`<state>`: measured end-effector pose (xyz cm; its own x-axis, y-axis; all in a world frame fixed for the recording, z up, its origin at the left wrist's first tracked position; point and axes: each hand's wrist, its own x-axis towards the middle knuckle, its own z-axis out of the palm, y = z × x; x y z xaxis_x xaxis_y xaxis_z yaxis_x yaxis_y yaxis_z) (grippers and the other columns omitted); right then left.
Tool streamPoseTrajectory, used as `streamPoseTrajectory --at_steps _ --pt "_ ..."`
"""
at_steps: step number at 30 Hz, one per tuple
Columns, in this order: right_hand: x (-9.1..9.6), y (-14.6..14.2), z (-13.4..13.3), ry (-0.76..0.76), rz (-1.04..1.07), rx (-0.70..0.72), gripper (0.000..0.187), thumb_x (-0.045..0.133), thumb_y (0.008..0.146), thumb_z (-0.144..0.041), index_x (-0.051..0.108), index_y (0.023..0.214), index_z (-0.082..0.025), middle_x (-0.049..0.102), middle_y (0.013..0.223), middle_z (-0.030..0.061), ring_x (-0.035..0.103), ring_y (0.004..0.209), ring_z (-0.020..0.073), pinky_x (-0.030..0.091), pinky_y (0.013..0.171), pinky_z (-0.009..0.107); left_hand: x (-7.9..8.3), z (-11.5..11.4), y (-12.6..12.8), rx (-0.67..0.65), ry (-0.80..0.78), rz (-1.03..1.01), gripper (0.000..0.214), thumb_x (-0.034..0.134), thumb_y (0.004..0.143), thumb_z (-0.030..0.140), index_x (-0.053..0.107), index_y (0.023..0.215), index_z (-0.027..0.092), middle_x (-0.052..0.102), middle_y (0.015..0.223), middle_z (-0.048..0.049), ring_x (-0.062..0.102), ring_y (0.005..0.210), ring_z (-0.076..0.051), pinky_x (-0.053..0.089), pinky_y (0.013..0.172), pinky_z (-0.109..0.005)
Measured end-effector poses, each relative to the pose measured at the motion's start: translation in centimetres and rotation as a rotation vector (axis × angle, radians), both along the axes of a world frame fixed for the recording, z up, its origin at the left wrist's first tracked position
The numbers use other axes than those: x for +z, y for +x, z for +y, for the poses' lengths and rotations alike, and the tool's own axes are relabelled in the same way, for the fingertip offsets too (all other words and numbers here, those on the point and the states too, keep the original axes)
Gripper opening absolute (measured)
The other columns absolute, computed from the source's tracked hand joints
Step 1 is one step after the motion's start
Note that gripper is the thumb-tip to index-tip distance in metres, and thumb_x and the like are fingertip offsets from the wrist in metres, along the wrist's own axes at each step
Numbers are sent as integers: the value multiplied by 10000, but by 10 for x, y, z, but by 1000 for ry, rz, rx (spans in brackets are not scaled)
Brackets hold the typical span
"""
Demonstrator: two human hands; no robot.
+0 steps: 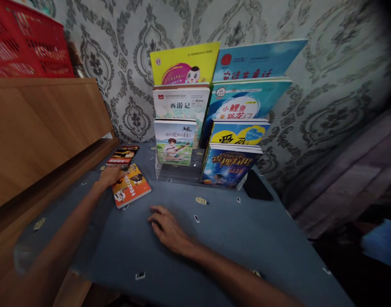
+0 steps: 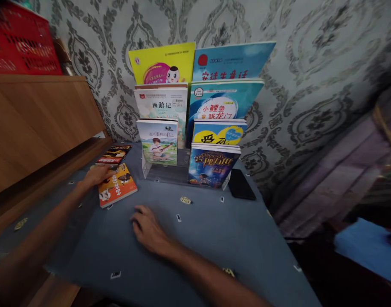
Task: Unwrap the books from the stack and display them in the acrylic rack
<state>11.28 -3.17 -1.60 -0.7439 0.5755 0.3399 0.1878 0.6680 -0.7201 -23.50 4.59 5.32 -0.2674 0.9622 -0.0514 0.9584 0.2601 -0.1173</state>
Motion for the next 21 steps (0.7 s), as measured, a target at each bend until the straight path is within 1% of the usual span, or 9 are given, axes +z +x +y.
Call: streamPoseTrajectory --at_steps 4,6,8,11,13,16,19,21 --pt "4 7 5 56 -43 -85 253 504 929 -125 655 1125 -178 572 1350 136 527 1306 221 454 1085 391 10 -13 19 39 -74 39 613 319 923 674 649 1105 190 717 1155 -166 671 1072 -332 502 837 -385" --pt "8 10 8 79 -65 -156 263 505 923 -126 647 1137 -184 566 1362 135 523 1304 240 446 1088 422 11 -19 28 14 -99 19 632 337 904 693 648 1157 204 723 1154 -158 672 1079 -340 501 834 -389" --pt "10 13 12 100 -74 -214 260 502 922 -135 634 1141 -188 553 1381 139 524 1292 257 447 1075 450 10 -27 38 -34 -105 -47 642 351 892 696 629 1219 218 720 1178 -143 672 1089 -334 499 837 -381" --pt "12 19 19 115 -59 -293 191 491 930 -163 616 1071 -193 563 1368 139 551 1241 265 465 1023 457 5 -39 53 -88 -89 -164 646 343 891 689 622 1212 203 711 1204 -137 673 1086 -321 497 820 -361" --pt "11 25 25 115 -50 -360 133 484 935 -185 601 996 -197 611 1284 138 577 1194 269 480 972 442 2 -48 64 -96 -70 -210 643 346 885 692 630 1162 187 725 1153 -141 683 1046 -322 495 787 -353" --pt "10 36 35 109 -28 -420 101 473 933 -195 572 922 -211 672 1082 104 630 1038 244 492 870 380 -2 -57 78 -134 -36 -291 627 370 871 688 630 1107 168 743 1023 -128 698 944 -301 486 726 -331" --pt "9 48 44 107 3 -456 113 461 929 -208 540 848 -218 671 947 74 626 872 212 477 774 328 -3 -61 92 -179 -24 -353 609 381 875 670 623 1089 153 742 946 -114 696 876 -274 474 692 -317" --pt "7 55 50 104 9 -485 141 472 915 -212 515 781 -221 660 916 69 612 838 205 465 751 317 -1 -62 102 -202 -33 -361 571 386 893 641 621 1087 158 743 937 -107 694 868 -264 475 699 -315"
